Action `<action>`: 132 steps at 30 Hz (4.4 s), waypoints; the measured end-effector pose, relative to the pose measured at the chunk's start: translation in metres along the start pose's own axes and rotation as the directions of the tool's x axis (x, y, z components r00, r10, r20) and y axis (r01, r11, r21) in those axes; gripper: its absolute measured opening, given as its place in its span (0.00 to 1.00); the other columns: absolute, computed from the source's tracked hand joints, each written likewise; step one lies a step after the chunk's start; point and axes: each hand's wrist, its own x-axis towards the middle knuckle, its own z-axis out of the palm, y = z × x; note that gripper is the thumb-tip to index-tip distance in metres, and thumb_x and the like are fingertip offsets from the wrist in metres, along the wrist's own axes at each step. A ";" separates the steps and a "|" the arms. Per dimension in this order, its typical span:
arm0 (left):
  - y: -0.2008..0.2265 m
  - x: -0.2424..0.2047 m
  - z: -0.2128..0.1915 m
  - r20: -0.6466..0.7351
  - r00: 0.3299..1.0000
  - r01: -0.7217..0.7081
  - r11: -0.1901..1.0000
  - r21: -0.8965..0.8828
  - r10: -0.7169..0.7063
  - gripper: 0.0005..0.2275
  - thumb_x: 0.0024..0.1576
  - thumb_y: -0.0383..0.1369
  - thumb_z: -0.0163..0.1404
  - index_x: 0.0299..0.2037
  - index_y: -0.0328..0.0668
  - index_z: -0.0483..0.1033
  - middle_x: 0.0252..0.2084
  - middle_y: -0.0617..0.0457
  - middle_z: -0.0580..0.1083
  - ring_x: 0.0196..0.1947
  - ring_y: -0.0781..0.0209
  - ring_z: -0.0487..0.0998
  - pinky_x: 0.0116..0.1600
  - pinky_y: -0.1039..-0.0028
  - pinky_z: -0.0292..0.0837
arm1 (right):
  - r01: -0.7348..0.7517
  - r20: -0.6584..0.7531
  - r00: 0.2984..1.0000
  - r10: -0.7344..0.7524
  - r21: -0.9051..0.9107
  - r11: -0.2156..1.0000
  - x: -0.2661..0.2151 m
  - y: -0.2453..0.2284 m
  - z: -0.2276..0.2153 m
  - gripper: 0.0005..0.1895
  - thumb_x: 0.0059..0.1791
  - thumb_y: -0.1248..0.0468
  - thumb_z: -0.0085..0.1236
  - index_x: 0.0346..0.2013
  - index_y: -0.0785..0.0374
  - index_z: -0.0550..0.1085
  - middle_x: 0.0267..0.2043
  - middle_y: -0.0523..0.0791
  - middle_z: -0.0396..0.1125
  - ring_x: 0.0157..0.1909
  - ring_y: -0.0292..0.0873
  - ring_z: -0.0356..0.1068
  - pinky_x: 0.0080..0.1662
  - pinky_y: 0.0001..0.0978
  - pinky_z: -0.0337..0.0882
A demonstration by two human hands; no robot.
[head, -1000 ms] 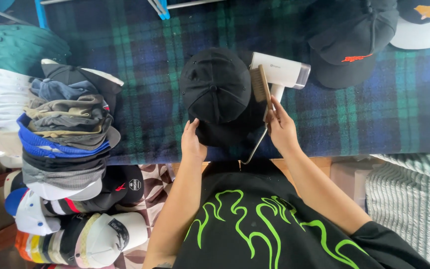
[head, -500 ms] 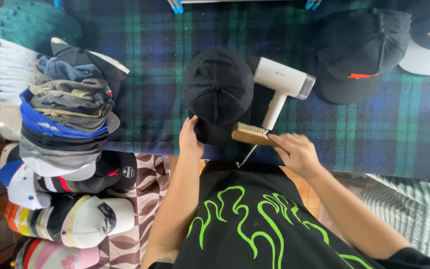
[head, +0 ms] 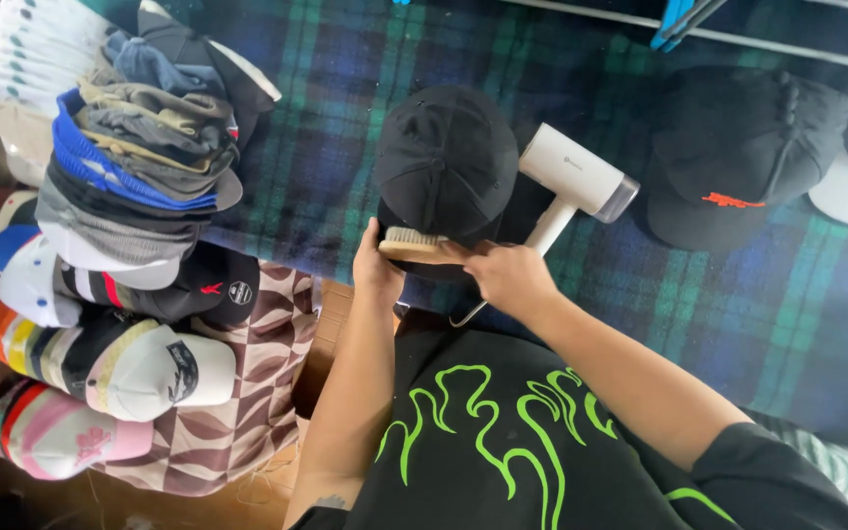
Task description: Cleaning and reshaping baseball caps using a hair dryer and a brush.
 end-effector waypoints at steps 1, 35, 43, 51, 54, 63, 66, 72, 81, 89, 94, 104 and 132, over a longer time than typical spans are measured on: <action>0.000 -0.006 0.006 -0.004 1.000 -0.006 1.000 -0.012 0.005 0.13 0.59 0.43 0.57 0.45 0.44 0.83 0.46 0.49 0.81 0.46 0.50 0.82 0.55 0.58 0.78 | 0.014 0.000 1.000 -0.014 0.000 1.000 -0.019 0.016 0.024 0.12 0.51 0.52 0.44 0.23 0.40 0.67 0.17 0.32 0.59 0.17 0.40 0.64 0.25 0.35 0.67; 0.052 -0.016 -0.017 0.234 0.953 0.158 0.975 0.155 -0.192 0.15 0.63 0.36 0.53 0.58 0.42 0.76 0.49 0.45 0.78 0.47 0.48 0.82 0.51 0.61 0.80 | -0.434 0.379 0.838 0.392 0.026 0.901 -0.067 0.011 0.050 0.18 0.49 0.40 0.55 0.50 0.36 0.78 0.44 0.34 0.77 0.48 0.43 0.77 0.48 0.41 0.78; 0.034 0.017 -0.040 0.387 0.889 0.150 0.955 0.257 -0.244 0.14 0.66 0.34 0.49 0.60 0.40 0.73 0.45 0.46 0.78 0.44 0.53 0.83 0.51 0.62 0.81 | -0.307 0.145 0.946 0.290 0.114 0.945 0.035 -0.100 0.074 0.28 0.55 0.59 0.41 0.71 0.48 0.63 0.48 0.45 0.69 0.39 0.51 0.75 0.40 0.42 0.78; 0.042 0.030 -0.049 0.395 0.887 0.045 0.897 0.441 -0.239 0.15 0.62 0.27 0.51 0.60 0.41 0.74 0.44 0.45 0.79 0.42 0.53 0.83 0.49 0.62 0.82 | -0.481 0.303 0.849 0.434 0.098 0.872 -0.028 -0.102 0.039 0.27 0.55 0.56 0.42 0.71 0.43 0.64 0.45 0.45 0.68 0.42 0.56 0.73 0.41 0.48 0.76; 0.049 0.020 -0.047 0.414 0.877 0.031 0.891 0.454 -0.242 0.16 0.61 0.25 0.51 0.60 0.38 0.72 0.42 0.46 0.76 0.42 0.51 0.83 0.48 0.61 0.82 | -0.476 0.304 0.842 0.445 0.031 0.879 -0.051 -0.102 0.036 0.28 0.55 0.56 0.44 0.71 0.43 0.64 0.45 0.43 0.68 0.44 0.53 0.74 0.43 0.46 0.76; 0.055 0.000 -0.057 0.475 0.850 -0.089 0.827 0.555 -0.227 0.13 0.61 0.29 0.52 0.55 0.35 0.74 0.40 0.45 0.77 0.40 0.57 0.83 0.46 0.69 0.82 | -0.288 -0.121 0.953 0.279 -0.063 0.956 0.082 -0.152 0.061 0.28 0.58 0.57 0.38 0.74 0.42 0.63 0.35 0.41 0.64 0.31 0.47 0.71 0.31 0.40 0.74; 0.080 -0.021 -0.047 0.435 0.851 -0.051 0.778 0.626 -0.294 0.13 0.61 0.30 0.52 0.55 0.38 0.74 0.45 0.42 0.77 0.44 0.54 0.83 0.50 0.68 0.81 | -0.311 -0.233 0.930 0.284 -0.083 0.947 0.105 -0.158 0.038 0.26 0.60 0.56 0.35 0.75 0.44 0.63 0.36 0.38 0.62 0.32 0.41 0.70 0.32 0.32 0.74; 0.088 -0.033 -0.044 0.436 0.839 -0.042 0.760 0.649 -0.326 0.11 0.61 0.33 0.53 0.52 0.42 0.75 0.47 0.45 0.78 0.45 0.57 0.83 0.49 0.75 0.79 | -0.323 -0.003 0.946 0.325 -0.111 0.940 0.070 -0.155 0.007 0.25 0.56 0.55 0.44 0.69 0.36 0.70 0.34 0.35 0.66 0.31 0.41 0.72 0.31 0.34 0.74; 0.071 -0.048 -0.052 0.481 0.762 -0.047 0.704 0.709 -0.434 0.12 0.62 0.35 0.52 0.53 0.43 0.75 0.49 0.48 0.79 0.45 0.62 0.83 0.47 0.80 0.77 | -0.359 0.040 0.933 0.358 0.039 0.932 0.056 -0.145 0.001 0.22 0.55 0.56 0.51 0.64 0.41 0.76 0.33 0.41 0.71 0.35 0.51 0.74 0.37 0.44 0.74; 0.066 -0.029 -0.053 0.428 0.801 0.075 0.780 0.621 -0.418 0.13 0.62 0.37 0.53 0.55 0.44 0.72 0.51 0.47 0.78 0.46 0.61 0.83 0.46 0.80 0.78 | -0.262 -0.041 0.962 0.270 0.137 0.955 0.028 -0.119 -0.021 0.23 0.56 0.61 0.52 0.66 0.45 0.76 0.36 0.36 0.71 0.37 0.43 0.74 0.37 0.33 0.74; 0.086 -0.043 -0.036 0.419 0.830 0.117 0.849 0.515 -0.368 0.17 0.60 0.35 0.55 0.58 0.43 0.69 0.47 0.54 0.77 0.41 0.64 0.82 0.50 0.74 0.80 | -0.143 -0.015 0.989 0.145 0.103 0.984 0.005 -0.105 -0.007 0.19 0.53 0.61 0.52 0.59 0.50 0.78 0.30 0.44 0.69 0.33 0.49 0.73 0.34 0.39 0.74; 0.075 -0.023 -0.034 0.429 0.866 0.020 0.876 0.483 -0.256 0.09 0.60 0.31 0.57 0.50 0.47 0.79 0.42 0.54 0.76 0.41 0.60 0.83 0.52 0.66 0.80 | -0.283 -0.161 0.839 0.519 0.685 0.671 -0.015 -0.080 -0.006 0.19 0.51 0.74 0.60 0.57 0.65 0.79 0.28 0.51 0.73 0.21 0.44 0.69 0.24 0.33 0.66; 0.073 -0.017 -0.033 0.394 0.877 0.028 0.848 0.529 -0.275 0.08 0.58 0.27 0.54 0.47 0.42 0.77 0.40 0.55 0.72 0.38 0.63 0.80 0.51 0.68 0.82 | -0.199 0.518 0.225 0.825 0.853 -0.482 -0.076 -0.131 0.073 0.22 0.59 0.52 0.49 0.69 0.39 0.65 0.22 0.46 0.61 0.16 0.37 0.59 0.20 0.20 0.56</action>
